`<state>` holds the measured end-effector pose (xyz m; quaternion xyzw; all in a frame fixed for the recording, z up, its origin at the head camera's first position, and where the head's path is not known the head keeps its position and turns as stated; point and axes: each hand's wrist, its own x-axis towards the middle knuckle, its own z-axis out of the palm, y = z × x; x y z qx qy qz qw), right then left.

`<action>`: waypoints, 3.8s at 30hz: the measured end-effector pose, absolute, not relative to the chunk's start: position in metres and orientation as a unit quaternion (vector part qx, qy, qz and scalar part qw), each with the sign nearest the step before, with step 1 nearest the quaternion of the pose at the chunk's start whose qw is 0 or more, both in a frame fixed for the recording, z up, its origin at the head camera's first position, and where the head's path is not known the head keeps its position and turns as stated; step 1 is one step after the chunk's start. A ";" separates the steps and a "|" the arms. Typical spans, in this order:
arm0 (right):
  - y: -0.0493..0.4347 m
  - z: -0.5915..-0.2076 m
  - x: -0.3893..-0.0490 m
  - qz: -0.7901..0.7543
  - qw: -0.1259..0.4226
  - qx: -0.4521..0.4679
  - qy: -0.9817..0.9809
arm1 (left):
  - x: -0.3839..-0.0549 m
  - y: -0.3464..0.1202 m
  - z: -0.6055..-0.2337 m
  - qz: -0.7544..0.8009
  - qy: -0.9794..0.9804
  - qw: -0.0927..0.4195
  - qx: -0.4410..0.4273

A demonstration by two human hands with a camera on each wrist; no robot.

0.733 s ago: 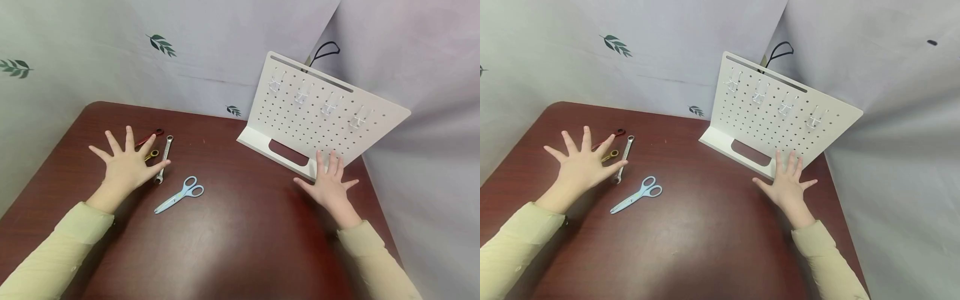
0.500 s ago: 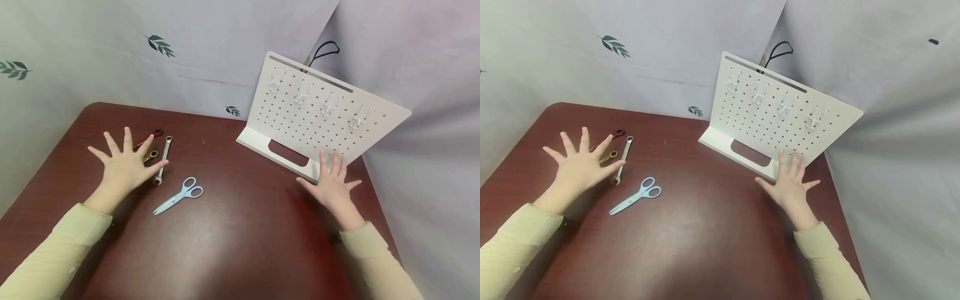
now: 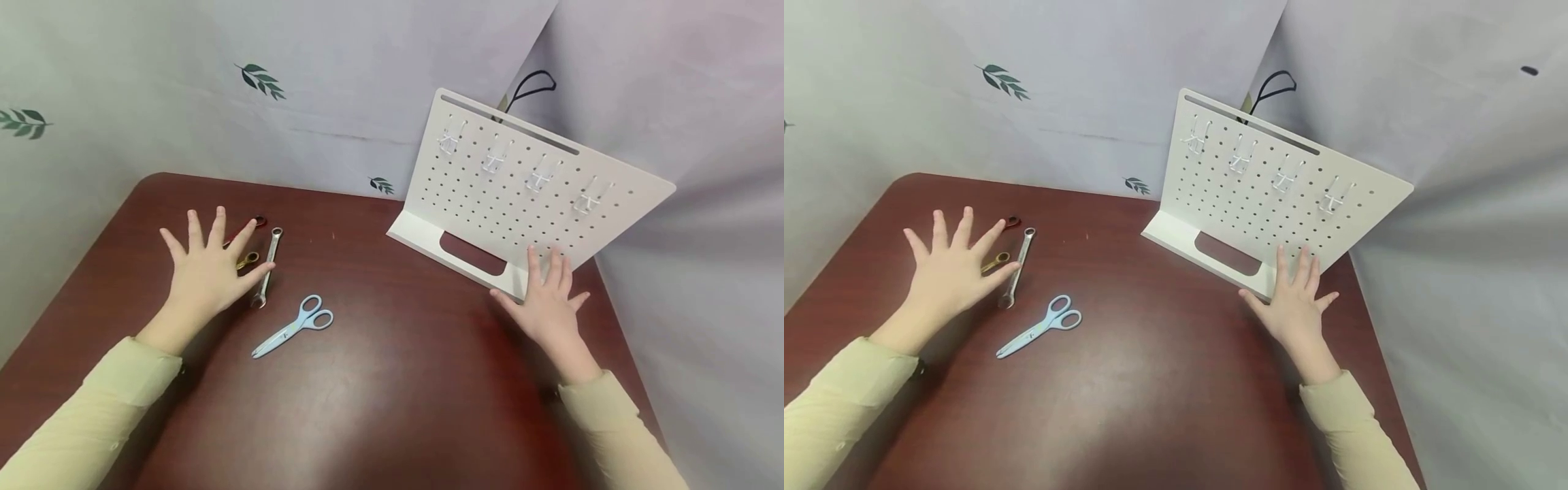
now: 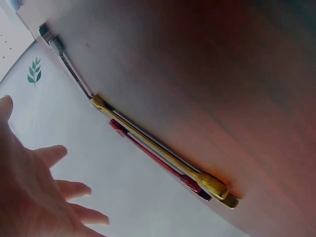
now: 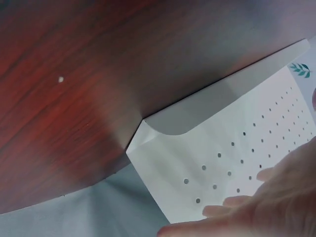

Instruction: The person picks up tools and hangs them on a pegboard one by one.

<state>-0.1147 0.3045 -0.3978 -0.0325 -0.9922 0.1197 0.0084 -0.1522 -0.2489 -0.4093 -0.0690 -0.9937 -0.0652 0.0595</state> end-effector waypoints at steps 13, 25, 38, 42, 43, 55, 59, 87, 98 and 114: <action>0.302 -0.378 -0.106 0.201 0.142 -0.042 -0.968 | -0.180 -0.220 -0.397 -0.091 -0.980 0.118 -0.134; 0.303 -0.353 -0.095 0.255 0.281 -0.047 -0.924 | -0.217 -0.166 -0.384 -0.109 -0.962 0.156 -0.196; 0.324 -0.344 -0.103 0.380 0.387 -0.140 -0.828 | -0.259 -0.086 -0.371 -0.214 -0.947 0.132 -0.202; 0.332 -0.344 -0.108 0.417 0.377 -0.175 -0.808 | -0.271 -0.067 -0.368 -0.292 -0.933 0.099 -0.184; 0.334 -0.345 -0.110 0.424 0.376 -0.180 -0.804 | -0.274 -0.063 -0.369 -0.312 -0.929 0.090 -0.181; 0.343 -0.355 -0.130 0.553 0.300 -0.243 -0.738 | -0.297 -0.027 -0.382 -0.560 -0.822 0.000 -0.108; 0.342 -0.359 -0.135 0.603 0.277 -0.245 -0.707 | -0.305 -0.018 -0.389 -0.608 -0.789 -0.017 -0.082; 0.338 -0.367 -0.146 0.653 0.274 -0.243 -0.663 | -0.321 0.019 -0.389 -0.604 -0.790 -0.045 -0.094; 0.328 -0.368 -0.154 0.669 0.286 -0.237 -0.644 | -0.324 0.010 -0.389 -0.568 -0.814 -0.029 -0.120; 0.308 -0.380 -0.175 0.658 0.257 -0.165 -0.688 | -0.315 -0.052 -0.385 -0.534 -0.837 -0.048 -0.114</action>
